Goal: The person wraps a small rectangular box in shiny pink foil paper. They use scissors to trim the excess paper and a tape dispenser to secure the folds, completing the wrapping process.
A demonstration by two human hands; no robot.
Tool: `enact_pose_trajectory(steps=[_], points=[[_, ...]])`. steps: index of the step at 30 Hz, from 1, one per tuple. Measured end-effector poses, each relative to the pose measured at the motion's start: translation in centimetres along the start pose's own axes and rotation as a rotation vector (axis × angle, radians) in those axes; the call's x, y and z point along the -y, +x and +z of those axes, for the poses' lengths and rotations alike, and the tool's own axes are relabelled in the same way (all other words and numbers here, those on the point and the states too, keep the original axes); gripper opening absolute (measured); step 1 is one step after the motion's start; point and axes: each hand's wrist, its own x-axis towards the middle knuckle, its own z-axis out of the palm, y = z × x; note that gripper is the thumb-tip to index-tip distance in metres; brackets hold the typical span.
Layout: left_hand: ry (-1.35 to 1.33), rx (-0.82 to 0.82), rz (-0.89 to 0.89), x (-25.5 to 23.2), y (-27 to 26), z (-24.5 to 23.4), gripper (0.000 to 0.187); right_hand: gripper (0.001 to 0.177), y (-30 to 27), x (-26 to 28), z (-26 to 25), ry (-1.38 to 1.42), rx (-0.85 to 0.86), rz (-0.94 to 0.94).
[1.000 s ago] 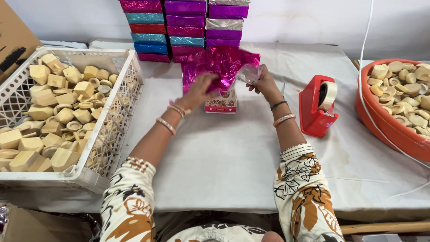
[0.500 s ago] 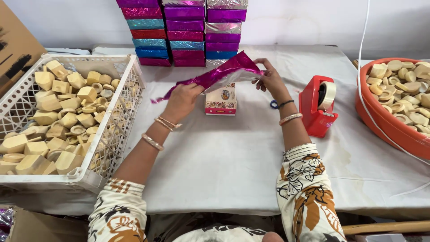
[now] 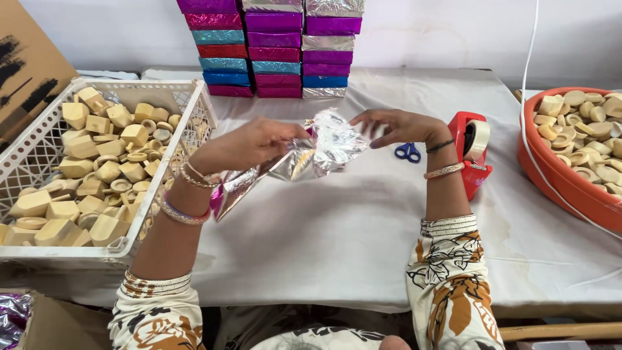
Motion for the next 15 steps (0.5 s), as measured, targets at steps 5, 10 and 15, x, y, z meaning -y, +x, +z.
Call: enact_pose_trajectory(steps=[5,10,15], points=[[-0.207,0.145,0.098,-0.9,1.3,3.0,0.053,0.06,1.5,2.0,2.4,0.025,0.077,-0.541],[-0.276,0.204,0.36,-1.5,2.3,6.8,0.064,0.08,4.1,4.5,5.9,0.327,0.105,-0.79],[-0.452,0.368,0.291,-3.6,2.1,8.5,0.065,0.098,4.4,4.1,6.8,0.366,0.381,-0.836]])
